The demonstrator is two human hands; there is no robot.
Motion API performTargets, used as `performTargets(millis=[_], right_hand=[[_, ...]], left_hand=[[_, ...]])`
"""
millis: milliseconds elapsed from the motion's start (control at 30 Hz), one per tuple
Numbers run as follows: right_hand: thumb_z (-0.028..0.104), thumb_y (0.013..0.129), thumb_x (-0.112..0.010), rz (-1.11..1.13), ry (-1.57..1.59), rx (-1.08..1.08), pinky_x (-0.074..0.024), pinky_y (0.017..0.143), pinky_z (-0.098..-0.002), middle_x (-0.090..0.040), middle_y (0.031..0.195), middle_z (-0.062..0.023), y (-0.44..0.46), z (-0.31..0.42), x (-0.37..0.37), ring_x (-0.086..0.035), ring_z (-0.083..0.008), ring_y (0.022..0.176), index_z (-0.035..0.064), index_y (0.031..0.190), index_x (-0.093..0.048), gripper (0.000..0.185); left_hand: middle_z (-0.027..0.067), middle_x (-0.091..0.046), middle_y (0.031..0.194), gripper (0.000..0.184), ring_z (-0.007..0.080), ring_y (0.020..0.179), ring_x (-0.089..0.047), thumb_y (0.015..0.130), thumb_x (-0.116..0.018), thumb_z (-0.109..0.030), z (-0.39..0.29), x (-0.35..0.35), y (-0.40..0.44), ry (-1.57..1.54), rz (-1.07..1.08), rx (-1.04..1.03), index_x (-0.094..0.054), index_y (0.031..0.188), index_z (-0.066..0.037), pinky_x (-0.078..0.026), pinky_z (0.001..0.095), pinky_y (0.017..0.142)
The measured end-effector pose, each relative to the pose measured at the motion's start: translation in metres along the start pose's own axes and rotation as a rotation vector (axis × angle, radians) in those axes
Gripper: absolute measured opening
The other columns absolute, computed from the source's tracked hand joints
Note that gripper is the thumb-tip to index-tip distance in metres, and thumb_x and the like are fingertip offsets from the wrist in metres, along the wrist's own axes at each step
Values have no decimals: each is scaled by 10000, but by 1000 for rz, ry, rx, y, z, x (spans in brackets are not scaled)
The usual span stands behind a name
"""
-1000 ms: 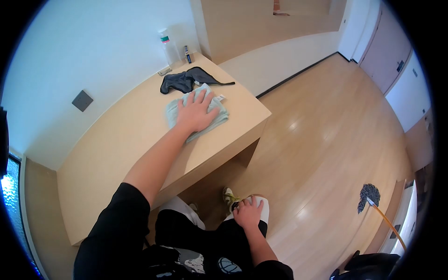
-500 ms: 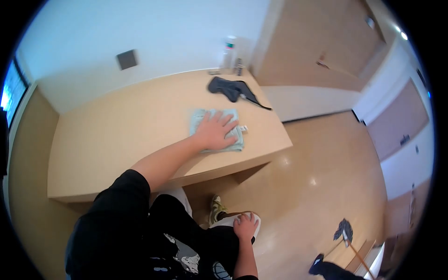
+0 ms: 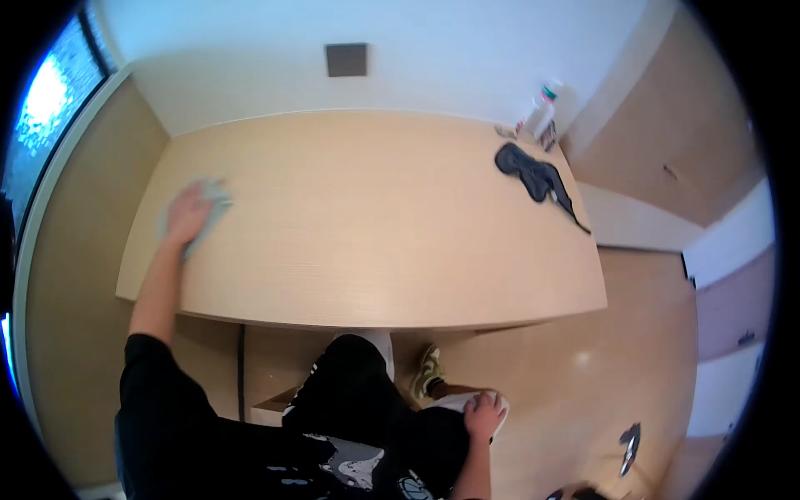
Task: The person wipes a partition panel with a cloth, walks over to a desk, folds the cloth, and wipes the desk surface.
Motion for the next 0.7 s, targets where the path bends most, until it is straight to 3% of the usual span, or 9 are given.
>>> performTargets(millis=[67, 100, 167, 267, 367, 433, 500, 633, 700], right_hand=[[341, 891, -629, 12, -11, -4, -283, 1146, -657, -648, 1335, -68, -2, 12, 7, -401, -355, 1442, 138, 1185, -697, 364], [349, 895, -643, 11, -26, 4, -313, 1138, -634, -652, 1317, -84, -1, 15, 10, -414, -352, 1432, 144, 1147, -708, 332], [342, 896, -643, -31, -13, 3, -301, 1126, -654, -661, 1285, -113, 2, 19, 13, -459, -369, 1384, 128, 1135, -712, 328], [321, 937, -627, -16, 161, -192, -366, 1102, -587, -670, 1250, -145, 19, 26, 19, -548, -363, 1285, 104, 1151, -704, 314], [261, 960, -616, -265, 884, -344, -425, 1070, -477, -674, 1204, -181, 56, 18, 45, -597, -325, 1195, 41, 1146, -694, 299], [179, 966, -609, -671, 744, -235, -476, 971, -377, -667, 1138, -190, 76, 12, 83, -620, -298, 1096, 1, 1155, -668, 266], [168, 969, -603, -805, 789, -157, -472, 981, -389, -663, 1119, -182, 98, 20, 153, -616, -297, 1108, -10, 1175, -649, 276], [147, 946, -612, -930, 700, 90, -463, 1014, -397, -597, 1319, -185, 132, 48, 265, -561, -322, 1236, 16, 1185, -640, 273], [155, 932, -616, -876, 454, 101, -417, 1090, -437, -503, 1476, -187, 155, 51, 302, -487, -360, 1347, 31, 1230, -633, 323]], left_hand=[[174, -451, 1563, 621, 324, 1459, -402, 1008, -482, -425, 128, -6, -2, 33, 15, 139, -457, 1522, -78, -286, 428, 1224], [169, -423, 1585, 609, 323, 1472, -385, 1017, -467, -401, 158, 11, -15, 45, 38, 195, -442, 1530, -74, -279, 430, 1227], [132, -359, 1630, 598, 326, 1495, -343, 1043, -420, -400, 253, -9, -15, 118, -4, 215, -369, 1576, -133, -284, 461, 1218], [96, -326, 1653, 604, 327, 1499, -332, 1053, -386, -445, 215, 3, -18, 196, 73, 321, -322, 1601, -200, -285, 480, 1208], [84, -321, 1657, 610, 328, 1502, -325, 1054, -371, -472, 225, -5, -16, 193, 51, 314, -314, 1605, -218, -279, 493, 1205], [85, -324, 1655, 616, 335, 1502, -319, 1053, -367, -481, 221, -7, -11, 236, 63, 337, -315, 1605, -212, -272, 502, 1207], [93, -320, 1656, 618, 342, 1505, -314, 1054, -361, -482, 216, 1, -11, 281, 94, 340, -309, 1608, -214, -271, 508, 1207], [109, -311, 1659, 629, 370, 1511, -295, 1055, -352, -479, 194, -3, -15, 289, 133, 388, -289, 1616, -202, -265, 514, 1211], [110, -299, 1664, 643, 375, 1519, -279, 1047, -386, -463, 169, -24, -18, 213, 114, 240, -280, 1619, -190, -249, 544, 1211]])
Point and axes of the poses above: each hand's wrist, its own y-axis towards the middle knuckle, its own x-axis out of the back of the hand, z = x × y, the point moved 6 cm from there along y, towards the middle knuckle
